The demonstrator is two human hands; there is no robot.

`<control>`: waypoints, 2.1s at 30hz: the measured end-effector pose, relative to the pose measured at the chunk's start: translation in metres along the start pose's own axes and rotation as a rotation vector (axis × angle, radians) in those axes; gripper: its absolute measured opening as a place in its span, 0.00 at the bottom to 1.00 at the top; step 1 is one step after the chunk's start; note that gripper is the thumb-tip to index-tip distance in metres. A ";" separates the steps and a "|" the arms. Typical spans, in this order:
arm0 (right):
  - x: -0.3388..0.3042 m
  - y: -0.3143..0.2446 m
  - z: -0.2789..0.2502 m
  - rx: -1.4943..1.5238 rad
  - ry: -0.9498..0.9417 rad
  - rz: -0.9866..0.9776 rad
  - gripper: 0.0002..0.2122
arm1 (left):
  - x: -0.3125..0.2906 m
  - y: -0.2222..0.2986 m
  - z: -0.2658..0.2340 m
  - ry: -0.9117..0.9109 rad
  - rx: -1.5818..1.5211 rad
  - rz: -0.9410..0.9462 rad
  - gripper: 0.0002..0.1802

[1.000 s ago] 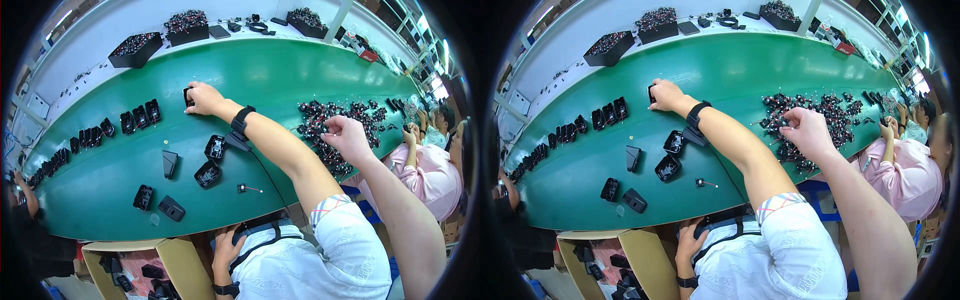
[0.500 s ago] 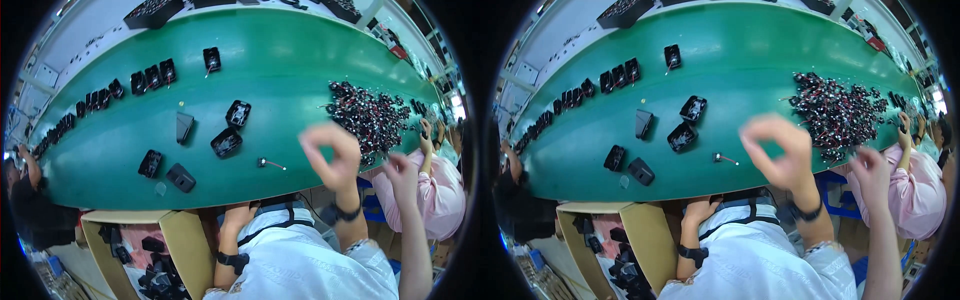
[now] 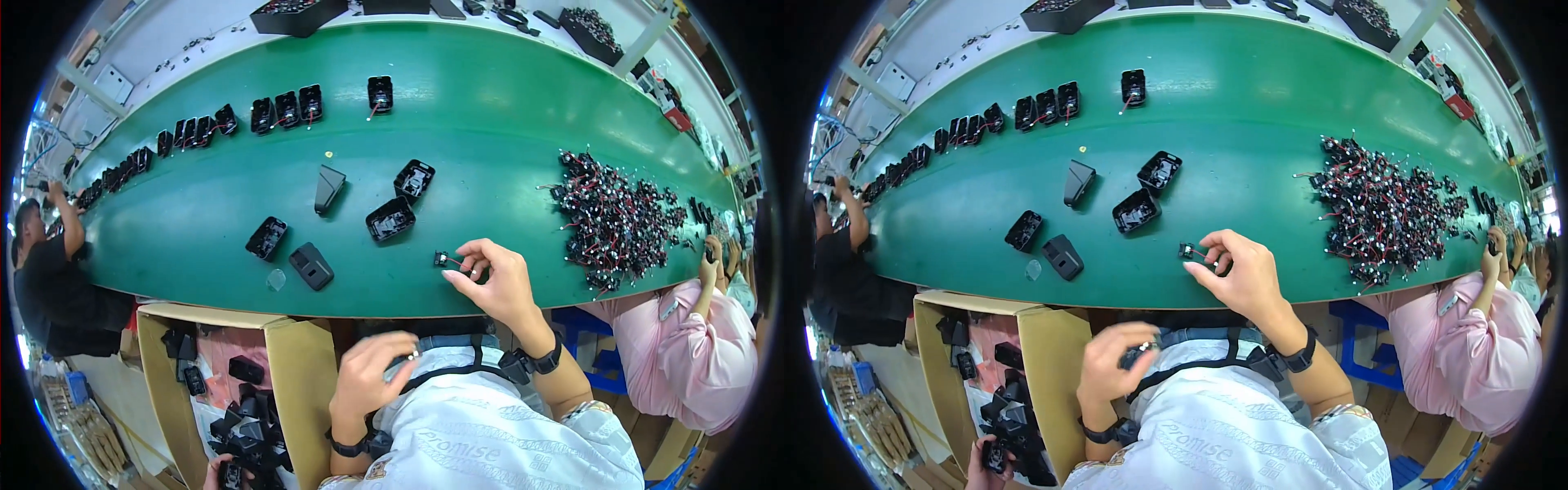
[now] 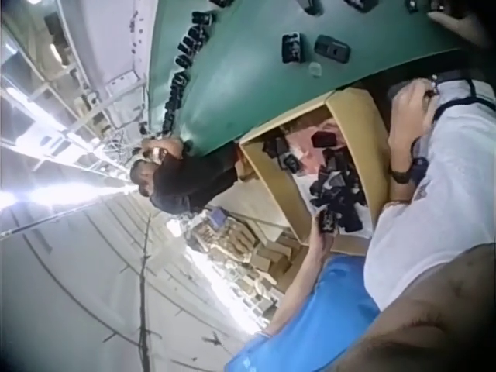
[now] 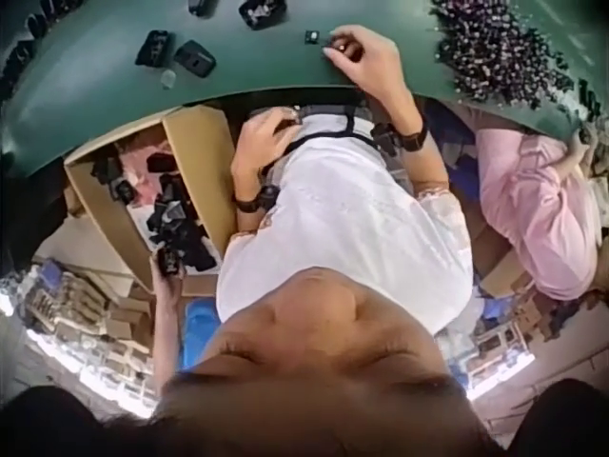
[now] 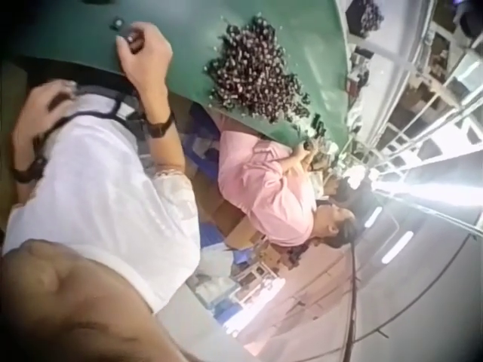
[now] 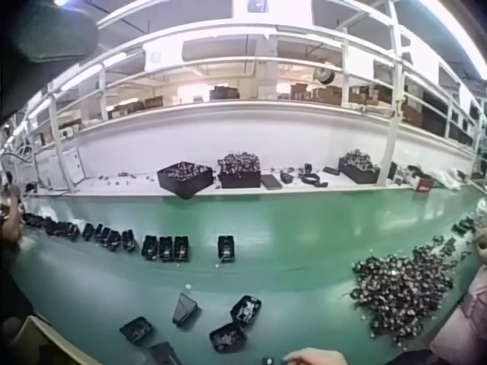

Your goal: The person picks up a black plastic housing and a small electronic component with wires, inserts the component into the housing by hand, and places the assembled unit onto the conveyor belt.

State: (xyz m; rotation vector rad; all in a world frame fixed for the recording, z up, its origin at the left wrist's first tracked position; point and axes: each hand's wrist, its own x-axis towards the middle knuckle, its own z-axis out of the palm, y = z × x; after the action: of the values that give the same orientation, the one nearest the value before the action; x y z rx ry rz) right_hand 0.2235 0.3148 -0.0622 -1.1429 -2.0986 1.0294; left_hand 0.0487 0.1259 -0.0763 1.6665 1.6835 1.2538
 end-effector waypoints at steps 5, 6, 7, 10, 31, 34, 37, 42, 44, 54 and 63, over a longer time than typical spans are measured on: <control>0.011 0.008 0.020 -0.078 0.153 -0.077 0.08 | 0.072 -0.012 0.011 0.128 0.219 0.082 0.11; 0.012 0.009 0.018 -0.058 0.127 -0.095 0.06 | 0.076 -0.018 0.017 0.135 0.226 0.083 0.11; 0.011 0.010 0.016 -0.040 0.101 -0.111 0.05 | 0.080 -0.025 0.024 0.089 0.217 0.052 0.13; 0.006 0.008 -0.002 0.039 0.088 -0.122 0.04 | 0.089 -0.019 0.035 0.089 0.223 0.046 0.16; 0.028 0.038 -0.034 -0.234 -0.193 -0.330 0.03 | -0.124 0.086 -0.096 0.598 0.622 -0.648 0.07; 0.020 0.043 -0.031 -0.188 -0.144 -0.333 0.03 | -0.126 0.060 -0.136 0.519 0.546 -0.654 0.09; 0.014 0.054 -0.032 -0.168 -0.095 -0.364 0.03 | -0.118 0.008 -0.170 0.267 1.021 -0.625 0.31; 0.015 0.060 -0.031 -0.087 -0.091 -0.349 0.02 | -0.128 -0.053 -0.175 -0.023 0.976 -0.866 0.51; 0.015 0.066 -0.035 -0.095 -0.107 -0.381 0.02 | -0.125 -0.061 -0.171 -0.160 0.961 -0.968 0.51; 0.020 -0.005 -0.039 0.182 -0.088 -0.465 0.05 | -0.066 0.074 -0.161 0.446 0.528 -0.401 0.45; -0.013 -0.127 0.003 0.350 -0.501 -0.868 0.09 | -0.027 0.091 -0.067 0.475 0.243 -0.179 0.32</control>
State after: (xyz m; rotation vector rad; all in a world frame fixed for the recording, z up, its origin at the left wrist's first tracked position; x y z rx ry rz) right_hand 0.1698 0.2576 0.0387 0.2485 -2.2755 1.2097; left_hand 0.0462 0.0679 0.0240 1.3697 2.2893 1.4856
